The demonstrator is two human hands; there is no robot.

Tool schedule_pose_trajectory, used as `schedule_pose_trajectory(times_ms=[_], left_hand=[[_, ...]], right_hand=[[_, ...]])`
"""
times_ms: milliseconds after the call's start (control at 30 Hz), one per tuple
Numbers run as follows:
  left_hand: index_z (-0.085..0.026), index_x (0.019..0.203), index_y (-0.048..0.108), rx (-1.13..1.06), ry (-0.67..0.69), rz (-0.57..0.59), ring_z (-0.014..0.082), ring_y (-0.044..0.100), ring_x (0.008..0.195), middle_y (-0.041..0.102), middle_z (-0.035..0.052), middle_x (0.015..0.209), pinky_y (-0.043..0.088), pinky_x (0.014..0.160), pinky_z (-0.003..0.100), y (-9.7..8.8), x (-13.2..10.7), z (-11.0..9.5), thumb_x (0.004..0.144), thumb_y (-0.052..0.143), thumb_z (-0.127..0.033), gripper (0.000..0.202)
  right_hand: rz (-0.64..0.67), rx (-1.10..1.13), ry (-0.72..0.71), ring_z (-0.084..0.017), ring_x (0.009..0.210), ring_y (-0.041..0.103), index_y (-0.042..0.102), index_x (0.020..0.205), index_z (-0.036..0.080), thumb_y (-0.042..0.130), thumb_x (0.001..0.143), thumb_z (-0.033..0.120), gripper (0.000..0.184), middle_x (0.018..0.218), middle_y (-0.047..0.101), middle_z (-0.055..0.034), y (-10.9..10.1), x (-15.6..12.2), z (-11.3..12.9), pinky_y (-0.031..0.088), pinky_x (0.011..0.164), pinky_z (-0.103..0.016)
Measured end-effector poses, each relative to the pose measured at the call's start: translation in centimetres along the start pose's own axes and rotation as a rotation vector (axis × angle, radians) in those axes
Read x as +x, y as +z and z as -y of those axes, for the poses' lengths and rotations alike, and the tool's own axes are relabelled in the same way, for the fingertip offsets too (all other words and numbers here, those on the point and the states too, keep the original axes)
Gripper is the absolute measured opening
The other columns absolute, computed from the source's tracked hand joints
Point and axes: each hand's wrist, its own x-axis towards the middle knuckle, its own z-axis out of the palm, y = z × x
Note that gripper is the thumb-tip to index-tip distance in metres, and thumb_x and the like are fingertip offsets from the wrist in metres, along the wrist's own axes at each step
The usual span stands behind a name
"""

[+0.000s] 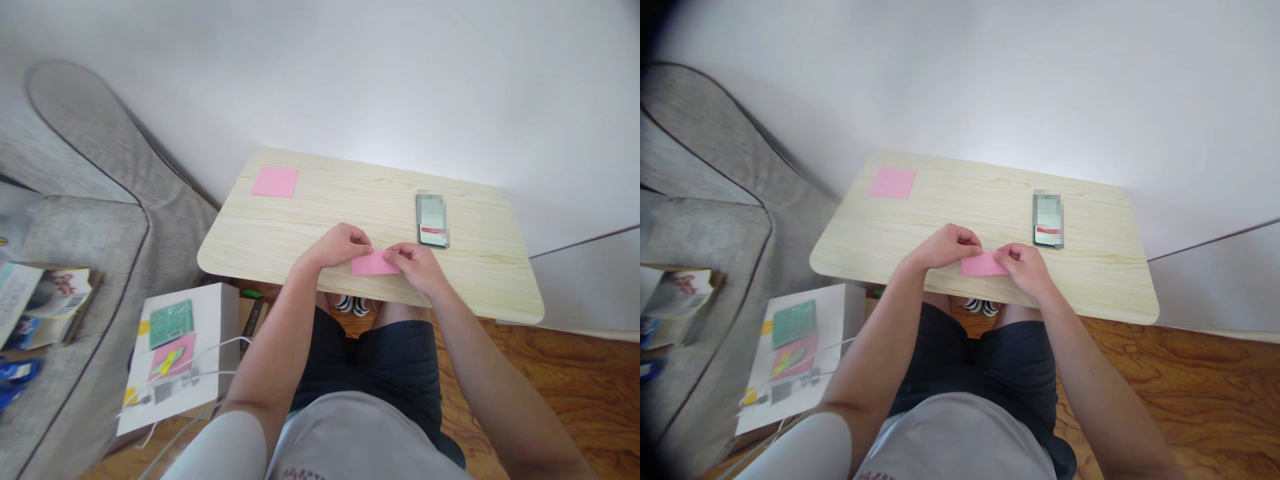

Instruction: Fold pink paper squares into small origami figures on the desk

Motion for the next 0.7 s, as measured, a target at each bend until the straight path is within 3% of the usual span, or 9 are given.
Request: schedule_pose_trajectory(times_ms=[133, 200, 300, 400, 467, 567, 700], left_hand=[[-0.016, 0.076, 0.080, 0.088, -0.004, 0.040, 0.0152, 0.061, 0.065, 0.073, 0.0027, 0.069, 0.042, 0.058, 0.025, 0.4, 0.0, -0.4, 0.075, 0.071, -0.025, 0.013], [-0.016, 0.072, 0.078, 0.102, -0.006, 0.025, 0.0141, 0.059, 0.062, 0.070, 0.0022, 0.065, 0.039, 0.055, 0.025, 0.8, -0.1, -0.4, 0.074, 0.071, -0.024, 0.011], [-0.015, 0.068, 0.073, 0.021, -0.048, -0.026, 0.0110, 0.054, 0.054, 0.066, 0.0009, 0.059, 0.036, 0.050, 0.023, 1.4, -0.4, -0.2, 0.076, 0.071, -0.024, 0.012], [-0.015, 0.069, 0.068, -0.176, -0.157, -0.131, 0.0107, 0.055, 0.051, 0.063, 0.0005, 0.056, 0.041, 0.048, 0.022, 2.1, -0.7, 0.1, 0.080, 0.070, -0.024, 0.015], [-0.015, 0.071, 0.067, -0.297, -0.227, -0.238, 0.0119, 0.060, 0.054, 0.066, 0.0017, 0.061, 0.047, 0.049, 0.023, 2.6, -1.0, 0.3, 0.079, 0.072, -0.024, 0.013], [-0.015, 0.073, 0.067, -0.440, -0.254, -0.369, 0.0116, 0.063, 0.057, 0.068, 0.0022, 0.066, 0.052, 0.052, 0.023, 3.5, -1.5, 0.5, 0.078, 0.075, -0.026, 0.015], [-0.016, 0.074, 0.068, -0.586, -0.269, -0.466, 0.0119, 0.065, 0.060, 0.070, 0.0022, 0.068, 0.053, 0.054, 0.022, 4.8, -2.0, 0.5, 0.076, 0.079, -0.031, 0.019]], right_hand=[[0.087, -0.035, -0.046, -0.018, 0.070, 0.062, 0.077, 0.084, 0.021, 0.068, 0.084, 0.042, 0.023, 0.077, 0.073, -0.0023, 0.0, 0.8, 0.4, 0.045, 0.063, -0.031], [0.069, 0.040, -0.056, -0.019, 0.073, 0.065, 0.074, 0.086, 0.021, 0.070, 0.084, 0.043, 0.023, 0.081, 0.075, -0.0036, 0.2, 1.2, 0.2, 0.047, 0.065, -0.032], [-0.064, 0.155, -0.075, -0.021, 0.079, 0.068, 0.070, 0.107, 0.022, 0.075, 0.081, 0.043, 0.033, 0.090, 0.076, -0.0053, 0.7, 1.4, -0.2, 0.053, 0.070, -0.034], [-0.279, 0.090, -0.186, -0.023, 0.092, 0.069, 0.061, 0.127, 0.024, 0.073, 0.085, 0.041, 0.047, 0.110, 0.073, -0.0086, 1.5, 0.2, -0.4, 0.056, 0.078, -0.038], [-0.417, -0.066, -0.329, -0.027, 0.110, 0.066, 0.065, 0.124, 0.026, 0.070, 0.088, 0.036, 0.037, 0.124, 0.068, -0.0104, 2.1, -1.4, -0.2, 0.055, 0.091, -0.045], [-0.443, -0.211, -0.523, -0.032, 0.124, 0.060, 0.067, 0.122, 0.028, 0.070, 0.088, 0.029, 0.035, 0.129, 0.064, -0.0114, 3.0, -3.8, 0.2, 0.049, 0.108, -0.055], [-0.483, -0.327, -0.637, -0.034, 0.126, 0.058, 0.070, 0.118, 0.033, 0.074, 0.085, 0.022, 0.036, 0.132, 0.061, -0.0101, 4.2, -4.9, 0.1, 0.048, 0.109, -0.058]])
